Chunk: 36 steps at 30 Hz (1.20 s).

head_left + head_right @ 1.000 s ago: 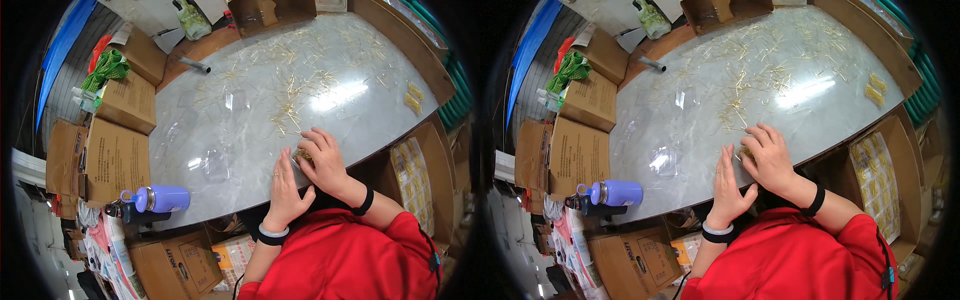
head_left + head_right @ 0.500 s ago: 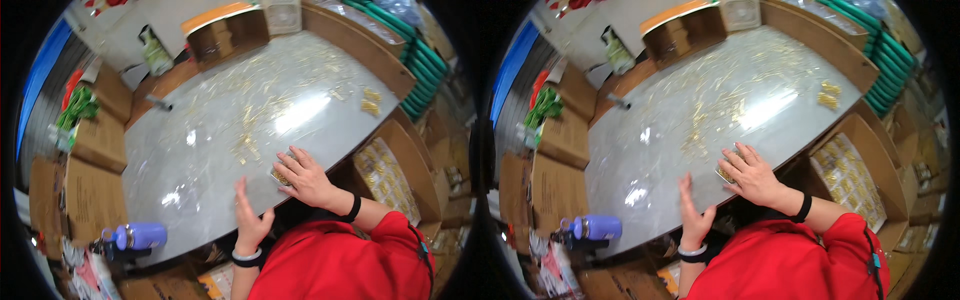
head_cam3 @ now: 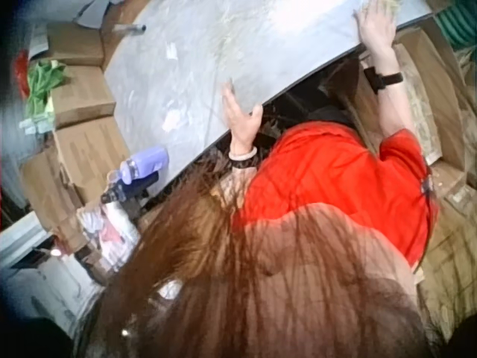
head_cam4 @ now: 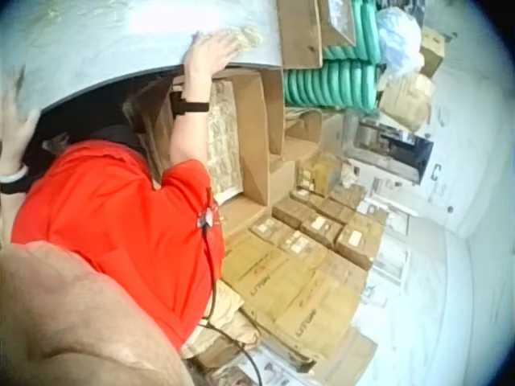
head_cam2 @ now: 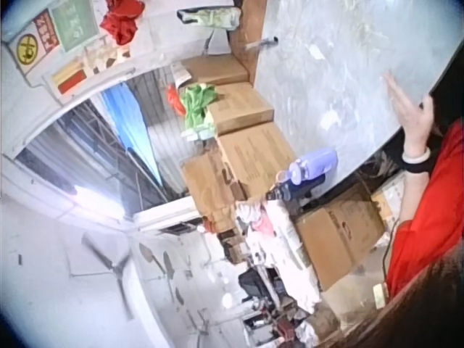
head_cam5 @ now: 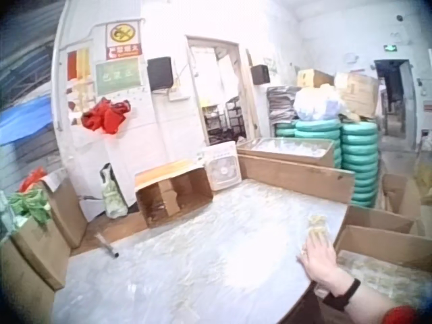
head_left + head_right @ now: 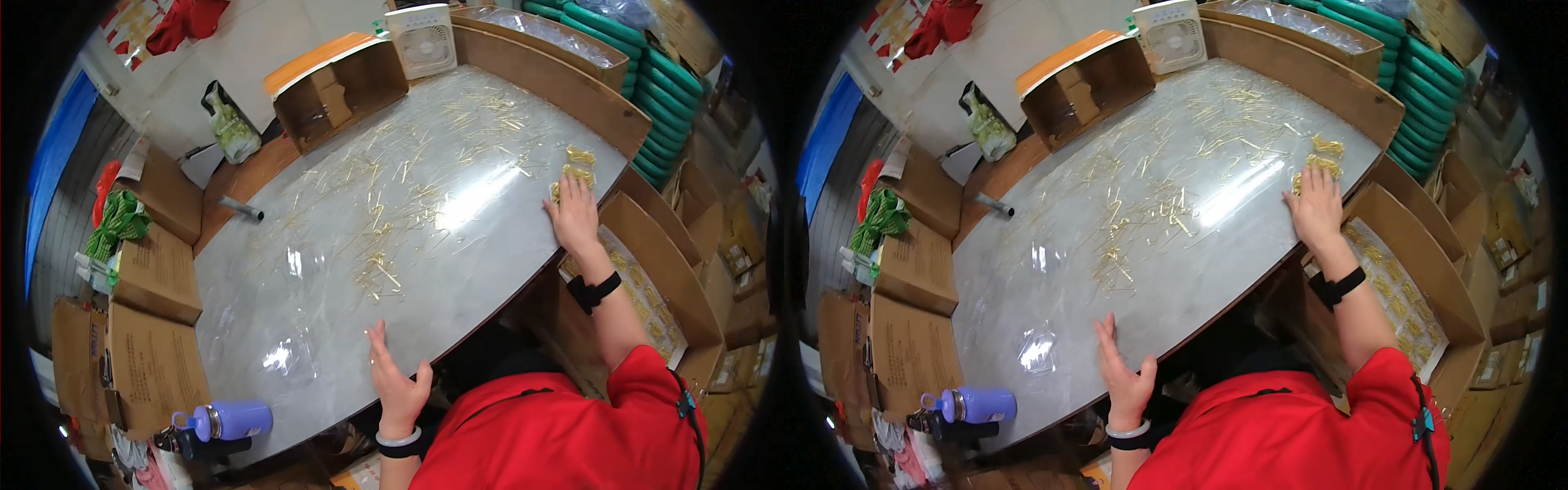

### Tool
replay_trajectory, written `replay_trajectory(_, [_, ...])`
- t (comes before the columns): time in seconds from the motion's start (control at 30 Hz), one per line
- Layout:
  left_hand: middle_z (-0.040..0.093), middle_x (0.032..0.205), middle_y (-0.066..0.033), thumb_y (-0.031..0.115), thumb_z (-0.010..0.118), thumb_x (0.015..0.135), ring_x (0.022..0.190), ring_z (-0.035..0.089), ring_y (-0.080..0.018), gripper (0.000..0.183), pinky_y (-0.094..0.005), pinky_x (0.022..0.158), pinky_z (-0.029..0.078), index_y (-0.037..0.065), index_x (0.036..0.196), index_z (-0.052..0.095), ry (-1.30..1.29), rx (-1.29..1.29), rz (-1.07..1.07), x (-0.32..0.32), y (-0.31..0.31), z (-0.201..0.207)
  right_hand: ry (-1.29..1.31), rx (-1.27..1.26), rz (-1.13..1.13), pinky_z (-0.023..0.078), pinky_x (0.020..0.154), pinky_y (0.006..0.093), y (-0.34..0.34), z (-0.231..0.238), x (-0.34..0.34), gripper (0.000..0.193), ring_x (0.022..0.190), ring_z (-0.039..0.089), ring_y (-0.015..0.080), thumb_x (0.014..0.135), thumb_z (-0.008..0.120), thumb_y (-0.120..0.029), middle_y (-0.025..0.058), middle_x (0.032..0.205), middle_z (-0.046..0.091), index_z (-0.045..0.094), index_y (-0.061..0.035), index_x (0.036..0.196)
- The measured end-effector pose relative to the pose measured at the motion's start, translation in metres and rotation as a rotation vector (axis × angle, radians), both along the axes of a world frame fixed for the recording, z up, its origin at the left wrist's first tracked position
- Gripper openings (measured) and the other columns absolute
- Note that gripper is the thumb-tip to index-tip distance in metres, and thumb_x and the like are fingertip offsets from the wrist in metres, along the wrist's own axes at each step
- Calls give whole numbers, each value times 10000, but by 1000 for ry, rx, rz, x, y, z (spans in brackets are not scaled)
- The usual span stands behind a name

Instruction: Sorting and packing small gold-colored wires or components into plastic bags.

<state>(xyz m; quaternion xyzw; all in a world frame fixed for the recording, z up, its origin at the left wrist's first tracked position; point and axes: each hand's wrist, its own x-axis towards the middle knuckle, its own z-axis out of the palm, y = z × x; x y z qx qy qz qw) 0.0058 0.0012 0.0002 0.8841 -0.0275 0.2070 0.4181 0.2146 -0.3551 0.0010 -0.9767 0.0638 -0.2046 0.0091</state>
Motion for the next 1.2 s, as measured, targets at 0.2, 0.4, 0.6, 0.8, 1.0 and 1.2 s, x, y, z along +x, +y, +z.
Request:
replay_trajectory(0.2, [405, 1531, -280, 64, 671, 780, 1384, 424, -444, 955, -472, 1159, 324, -72, 1566, 145, 20, 101, 9, 2, -2, -2, 32, 31, -38, 207, 1203, 569, -10, -5, 23, 693, 1459, 334, 369, 983, 568, -455, 171, 1554, 416, 386, -55, 1518])
replay_trajectory(0.4, [430, 1512, -274, 44, 665, 788, 1373, 443, -427, 938, -461, 1146, 344, -63, 1570, 156, -9, 80, 24, 2, -2, 0, 39, -81, -78, 99, 1216, 615, 11, 16, 9, 754, 1514, 228, 353, 950, 600, -484, 148, 1604, 338, 361, -82, 1542])
replay_trajectory(0.6, [448, 1495, -270, 36, 664, 787, 1360, 454, -430, 925, -465, 1133, 364, -73, 1562, 172, -27, 72, 16, 5, -6, -3, 148, 251, 509, 196, 1222, 533, 80, 31, -3, 767, 1496, 219, 452, 935, 643, -470, 257, 1602, 280, 375, -57, 1523])
replay_trajectory(0.8, [438, 1482, -296, 31, 652, 816, 1346, 453, -453, 864, -477, 1127, 373, -84, 1548, 209, -53, 110, 52, 3, -6, 0, 424, -4, 1072, 135, 1202, 637, 234, 48, 14, 854, 1490, 154, 531, 932, 501, -679, 244, 1626, 237, 336, -128, 1563])
replay_trajectory(1.0, [373, 1515, -305, 39, 648, 882, 1375, 414, -462, 790, -475, 1136, 371, -75, 1545, 234, -82, 127, 106, 5, -11, -11, 583, -114, 1041, 113, 1183, 677, 282, 34, 35, 914, 1499, 110, 533, 922, 414, -765, 228, 1649, 182, 281, -157, 1591])
replay_trajectory(1.2, [309, 1538, -322, 103, 670, 906, 1436, 313, -472, 770, -509, 1184, 295, -127, 1512, 252, -60, 176, 209, -3, -14, 0, 464, -178, 1315, 152, 1194, 641, 240, 23, -32, 756, 1504, 167, 479, 988, 451, -612, 187, 1630, 253, 347, -130, 1560])
